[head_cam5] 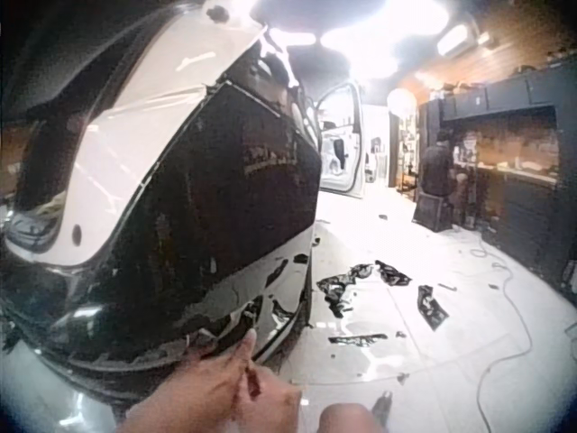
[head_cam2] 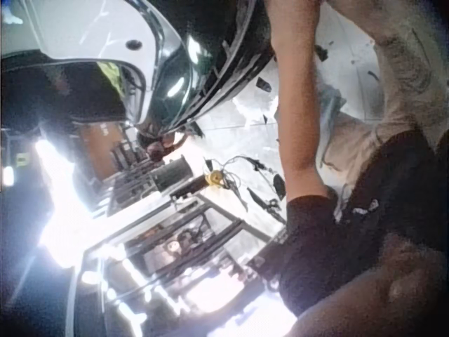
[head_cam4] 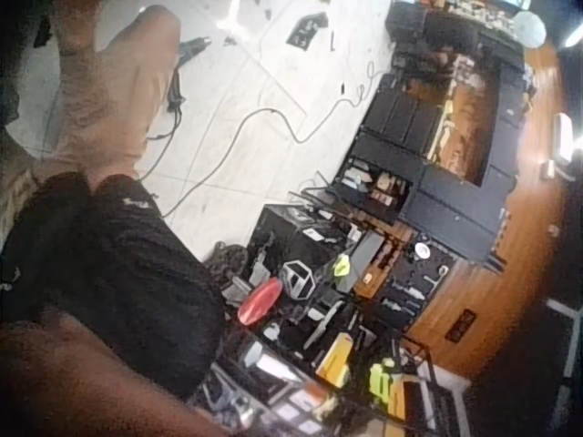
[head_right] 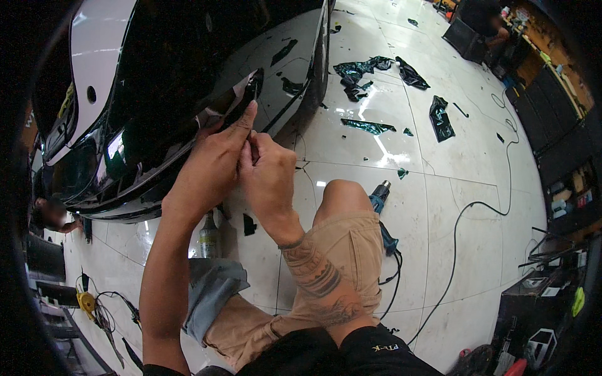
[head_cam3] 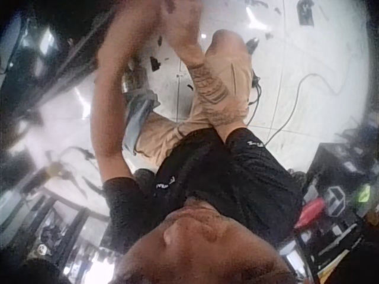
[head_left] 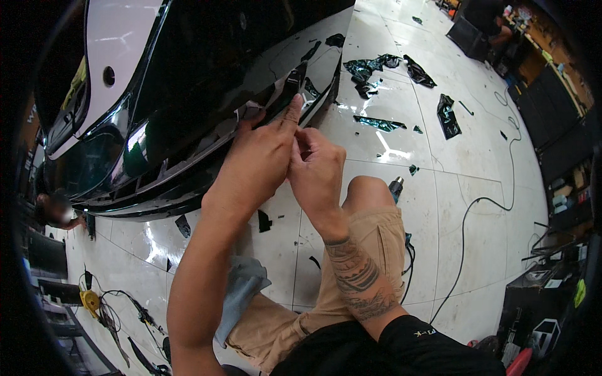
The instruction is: The person applies a dark protective film to the lower edge of a car bumper using a squeegee and a heat gun. They smooth the film, trim excess material, and use heat to conform the film to the bumper's curves.
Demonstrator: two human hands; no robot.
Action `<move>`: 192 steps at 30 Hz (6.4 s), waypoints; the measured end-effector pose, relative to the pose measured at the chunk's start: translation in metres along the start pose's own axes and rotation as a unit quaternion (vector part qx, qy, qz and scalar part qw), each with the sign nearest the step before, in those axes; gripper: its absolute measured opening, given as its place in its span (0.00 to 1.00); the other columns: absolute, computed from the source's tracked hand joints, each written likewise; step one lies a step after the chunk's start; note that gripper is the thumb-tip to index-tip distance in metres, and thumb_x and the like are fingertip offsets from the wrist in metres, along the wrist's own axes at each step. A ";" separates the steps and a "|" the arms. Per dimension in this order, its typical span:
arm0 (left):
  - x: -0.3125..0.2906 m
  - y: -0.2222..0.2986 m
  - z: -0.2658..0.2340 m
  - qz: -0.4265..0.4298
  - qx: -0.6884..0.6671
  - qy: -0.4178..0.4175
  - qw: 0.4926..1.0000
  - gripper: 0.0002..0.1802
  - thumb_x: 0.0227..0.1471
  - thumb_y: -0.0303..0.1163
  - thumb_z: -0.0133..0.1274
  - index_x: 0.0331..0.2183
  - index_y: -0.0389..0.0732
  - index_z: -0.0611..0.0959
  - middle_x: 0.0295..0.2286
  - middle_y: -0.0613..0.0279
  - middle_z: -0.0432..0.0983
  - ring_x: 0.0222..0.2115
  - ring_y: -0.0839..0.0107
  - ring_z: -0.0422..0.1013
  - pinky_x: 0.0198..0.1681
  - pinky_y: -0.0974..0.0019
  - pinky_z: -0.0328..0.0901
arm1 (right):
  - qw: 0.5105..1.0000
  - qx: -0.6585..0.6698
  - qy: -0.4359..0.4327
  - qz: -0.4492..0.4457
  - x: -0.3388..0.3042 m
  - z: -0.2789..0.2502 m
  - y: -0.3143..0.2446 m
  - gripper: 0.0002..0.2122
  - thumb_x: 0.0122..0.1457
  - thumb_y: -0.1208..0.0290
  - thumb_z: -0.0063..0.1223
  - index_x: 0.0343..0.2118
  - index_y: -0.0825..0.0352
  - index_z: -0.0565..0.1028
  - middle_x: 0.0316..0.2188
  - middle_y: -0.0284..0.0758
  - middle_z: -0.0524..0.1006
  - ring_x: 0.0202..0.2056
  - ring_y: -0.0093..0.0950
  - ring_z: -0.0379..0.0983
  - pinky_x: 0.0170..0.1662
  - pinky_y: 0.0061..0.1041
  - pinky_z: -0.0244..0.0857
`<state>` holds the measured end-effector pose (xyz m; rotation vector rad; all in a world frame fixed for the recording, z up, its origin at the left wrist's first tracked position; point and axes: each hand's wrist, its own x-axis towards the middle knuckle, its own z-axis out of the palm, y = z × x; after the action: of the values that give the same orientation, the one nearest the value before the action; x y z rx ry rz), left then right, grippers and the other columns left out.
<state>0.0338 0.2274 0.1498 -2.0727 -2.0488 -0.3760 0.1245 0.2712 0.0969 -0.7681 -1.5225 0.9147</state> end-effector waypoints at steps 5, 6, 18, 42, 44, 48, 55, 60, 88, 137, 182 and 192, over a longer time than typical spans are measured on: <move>0.000 -0.001 -0.018 -0.010 0.017 -0.062 0.998 0.48 0.42 0.19 0.58 0.63 0.43 0.57 0.43 0.50 0.74 0.41 0.57 0.73 0.52 0.58 0.65 | 0.999 0.053 0.012 0.008 -0.002 0.013 -0.004 0.04 0.55 0.80 0.51 0.28 0.78 0.73 0.18 0.47 0.73 0.18 0.32 0.72 0.23 0.28 0.64; 0.000 -0.001 -0.020 -0.004 0.032 -0.062 0.998 0.49 0.40 0.19 0.60 0.63 0.42 0.57 0.44 0.51 0.73 0.41 0.57 0.73 0.51 0.58 0.66 | 0.997 0.068 0.021 -0.003 -0.002 0.015 -0.004 0.04 0.55 0.80 0.51 0.28 0.78 0.73 0.17 0.47 0.73 0.18 0.31 0.72 0.23 0.28 0.64; 0.009 0.003 -0.059 -0.023 0.072 -0.194 0.978 0.43 0.42 0.20 0.59 0.60 0.38 0.62 0.41 0.48 0.74 0.39 0.57 0.74 0.43 0.61 0.71 | 0.957 0.228 -0.001 0.178 -0.002 0.024 -0.030 0.09 0.61 0.75 0.49 0.27 0.75 0.72 0.18 0.36 0.74 0.14 0.20 0.68 0.16 0.22 0.62; -0.007 0.022 0.004 -0.043 0.110 0.102 0.988 0.35 0.46 0.31 0.56 0.56 0.31 0.68 0.38 0.52 0.75 0.40 0.57 0.70 0.52 0.55 0.62 | 0.958 -0.203 -0.086 -0.184 0.053 -0.089 0.016 0.04 0.56 0.77 0.50 0.33 0.71 0.72 0.27 0.44 0.70 0.29 0.45 0.70 0.31 0.39 0.64; 0.003 0.028 0.009 -0.069 0.128 0.052 0.988 0.39 0.47 0.34 0.57 0.58 0.31 0.63 0.34 0.52 0.77 0.38 0.57 0.73 0.48 0.55 0.65 | 0.940 -0.228 -0.102 -0.231 0.066 -0.092 0.016 0.03 0.56 0.78 0.50 0.31 0.71 0.72 0.27 0.43 0.69 0.29 0.44 0.69 0.31 0.39 0.63; 0.028 0.049 -0.001 -0.189 0.030 -0.145 0.971 0.47 0.49 0.35 0.55 0.63 0.31 0.50 0.26 0.51 0.78 0.29 0.58 0.77 0.36 0.56 0.72 | 0.908 -0.269 -0.125 -0.295 0.084 -0.099 0.021 0.04 0.55 0.81 0.52 0.34 0.72 0.72 0.26 0.41 0.69 0.25 0.40 0.69 0.28 0.35 0.63; 0.034 0.035 0.025 -0.199 0.045 -0.089 0.975 0.51 0.50 0.30 0.51 0.63 0.31 0.37 0.22 0.47 0.77 0.21 0.58 0.77 0.27 0.59 0.74 | 0.895 -0.268 -0.142 -0.327 0.096 -0.095 0.026 0.05 0.55 0.81 0.53 0.35 0.72 0.73 0.26 0.40 0.69 0.24 0.38 0.68 0.27 0.34 0.63; 0.032 0.026 0.036 -0.177 0.043 -0.071 0.981 0.53 0.49 0.27 0.50 0.62 0.32 0.32 0.17 0.53 0.75 0.15 0.62 0.74 0.22 0.62 0.72 | 0.896 -0.259 -0.143 -0.330 0.101 -0.095 0.031 0.05 0.55 0.81 0.53 0.35 0.72 0.73 0.25 0.40 0.69 0.24 0.37 0.69 0.26 0.33 0.63; 0.027 0.022 0.049 -0.166 0.057 -0.004 0.984 0.52 0.48 0.27 0.53 0.64 0.35 0.37 0.15 0.56 0.74 0.12 0.67 0.70 0.17 0.66 0.70 | 0.894 -0.295 -0.173 -0.290 0.095 -0.096 0.017 0.04 0.56 0.75 0.50 0.30 0.70 0.72 0.24 0.40 0.71 0.20 0.34 0.71 0.22 0.32 0.64; 0.089 0.057 0.053 -0.330 -0.340 0.402 0.784 0.11 0.57 0.29 0.53 0.39 0.32 0.80 0.16 0.58 0.76 0.13 0.78 0.72 0.14 0.74 0.68 | 0.994 -0.045 -0.100 0.022 0.049 -0.169 0.083 0.06 0.61 0.76 0.50 0.36 0.74 0.75 0.23 0.31 0.73 0.25 0.17 0.66 0.28 0.18 0.61; 0.074 0.052 0.062 -0.319 -0.332 0.442 0.770 0.08 0.61 0.28 0.46 0.32 0.34 0.73 0.14 0.59 0.71 0.11 0.75 0.70 0.14 0.75 0.61 | 0.980 0.010 -0.153 0.131 0.027 -0.200 0.119 0.08 0.62 0.74 0.49 0.39 0.73 0.75 0.25 0.29 0.73 0.27 0.15 0.65 0.30 0.15 0.59; -0.009 0.070 0.092 -0.203 -0.423 0.013 0.883 0.06 0.55 0.26 0.50 0.30 0.34 0.78 0.22 0.57 0.73 0.20 0.72 0.71 0.24 0.69 0.64 | 0.979 0.063 -0.141 0.133 0.012 -0.199 0.112 0.11 0.65 0.66 0.46 0.37 0.71 0.75 0.19 0.21 0.61 0.20 0.12 0.52 0.22 0.15 0.47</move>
<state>0.1067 0.2472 0.0622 -1.9156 -2.5806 -1.6067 0.3179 0.3625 0.0157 -0.7854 -1.6104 1.3554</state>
